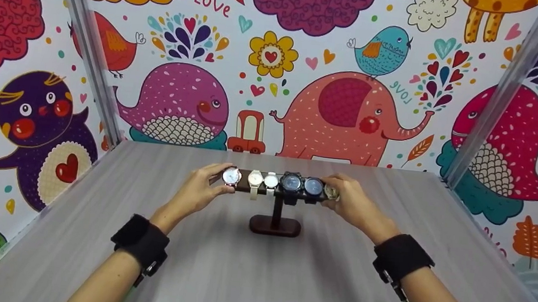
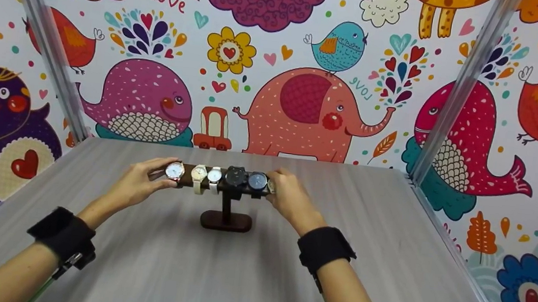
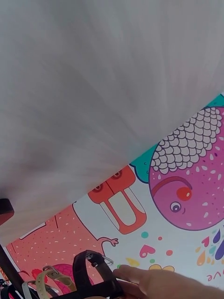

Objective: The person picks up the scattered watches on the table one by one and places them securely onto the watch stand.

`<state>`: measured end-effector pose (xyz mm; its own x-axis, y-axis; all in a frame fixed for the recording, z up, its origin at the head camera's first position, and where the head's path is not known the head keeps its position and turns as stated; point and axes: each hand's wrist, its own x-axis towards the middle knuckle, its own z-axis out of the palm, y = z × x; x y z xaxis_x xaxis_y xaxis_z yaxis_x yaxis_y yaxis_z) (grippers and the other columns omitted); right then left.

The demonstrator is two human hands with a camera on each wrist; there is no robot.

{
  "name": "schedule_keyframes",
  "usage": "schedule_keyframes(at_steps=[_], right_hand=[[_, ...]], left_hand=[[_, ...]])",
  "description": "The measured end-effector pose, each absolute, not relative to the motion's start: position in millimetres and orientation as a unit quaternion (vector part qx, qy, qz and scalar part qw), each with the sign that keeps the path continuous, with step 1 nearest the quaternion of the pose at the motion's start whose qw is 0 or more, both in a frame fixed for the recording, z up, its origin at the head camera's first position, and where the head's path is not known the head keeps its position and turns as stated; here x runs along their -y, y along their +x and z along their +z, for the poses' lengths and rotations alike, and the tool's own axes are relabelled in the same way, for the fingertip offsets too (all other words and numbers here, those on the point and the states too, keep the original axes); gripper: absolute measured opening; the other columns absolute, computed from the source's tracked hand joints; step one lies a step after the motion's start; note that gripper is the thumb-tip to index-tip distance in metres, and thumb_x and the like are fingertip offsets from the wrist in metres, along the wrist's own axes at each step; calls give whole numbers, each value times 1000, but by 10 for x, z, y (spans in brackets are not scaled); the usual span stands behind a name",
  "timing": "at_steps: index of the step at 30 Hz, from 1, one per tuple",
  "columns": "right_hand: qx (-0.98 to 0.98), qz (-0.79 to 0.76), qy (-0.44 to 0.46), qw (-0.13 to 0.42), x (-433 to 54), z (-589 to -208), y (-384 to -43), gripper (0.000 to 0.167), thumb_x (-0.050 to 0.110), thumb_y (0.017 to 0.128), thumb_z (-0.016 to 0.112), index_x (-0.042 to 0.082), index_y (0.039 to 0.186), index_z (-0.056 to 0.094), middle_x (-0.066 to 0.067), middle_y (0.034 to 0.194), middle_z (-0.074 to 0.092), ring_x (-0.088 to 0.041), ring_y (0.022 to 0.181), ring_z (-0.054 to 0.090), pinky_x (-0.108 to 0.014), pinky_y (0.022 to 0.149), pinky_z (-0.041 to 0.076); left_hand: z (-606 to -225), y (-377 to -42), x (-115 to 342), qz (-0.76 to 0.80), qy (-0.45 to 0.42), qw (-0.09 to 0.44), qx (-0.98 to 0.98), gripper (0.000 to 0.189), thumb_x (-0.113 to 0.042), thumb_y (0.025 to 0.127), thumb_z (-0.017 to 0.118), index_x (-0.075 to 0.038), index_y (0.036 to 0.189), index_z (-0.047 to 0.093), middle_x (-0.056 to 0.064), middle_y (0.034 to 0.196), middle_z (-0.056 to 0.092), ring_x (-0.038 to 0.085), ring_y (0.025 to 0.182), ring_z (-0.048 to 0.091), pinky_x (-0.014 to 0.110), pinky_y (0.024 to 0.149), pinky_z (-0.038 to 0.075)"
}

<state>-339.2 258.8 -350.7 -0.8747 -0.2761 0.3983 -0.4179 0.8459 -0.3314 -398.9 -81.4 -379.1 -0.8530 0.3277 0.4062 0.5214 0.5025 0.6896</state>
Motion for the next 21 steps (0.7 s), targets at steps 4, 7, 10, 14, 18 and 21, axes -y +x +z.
schedule_keyframes(at_steps=[4,7,10,14,18,21], right_hand=[[943,210,189,173,-2587,-3513,-3391,47,-5,75,83,-5,120,68,-22,114,67,-35,106,67,-49,93,58],[940,212,198,179,-2588,-3523,-3395,46,-6,75,83,-5,119,69,-22,113,67,-35,105,67,-49,93,59],[939,211,202,181,-2587,-3526,-3400,45,-7,75,83,-6,118,69,-22,113,67,-36,105,67,-49,92,59],[941,206,200,176,-2584,-3521,-3407,44,-6,75,83,-5,117,69,-22,113,67,-36,103,67,-50,92,59],[941,207,201,176,-2584,-3511,-3409,44,-5,75,83,-5,117,69,-23,113,67,-36,103,67,-50,92,59],[941,204,204,178,-2590,-3507,-3410,44,-5,76,83,-5,117,69,-23,113,67,-36,103,67,-50,92,59]], left_hand=[[-3790,-3997,813,-430,-247,102,862,60,-16,84,79,-5,139,59,22,143,56,36,124,61,47,103,53],[-3784,-3997,809,-431,-249,93,862,60,-15,85,78,-5,141,57,23,145,55,39,125,60,49,104,52],[-3779,-4002,791,-428,-258,89,862,60,-15,86,78,-5,141,57,23,145,55,40,125,59,52,104,52],[-3783,-4020,759,-424,-271,90,860,60,-16,86,77,-4,141,56,22,143,56,38,125,59,53,104,51],[-3782,-4021,737,-423,-274,89,859,59,-16,87,77,-5,141,57,22,143,57,37,124,58,55,104,50],[-3779,-4017,724,-430,-272,86,857,60,-16,86,77,-6,141,57,22,143,56,38,125,58,56,105,49]])
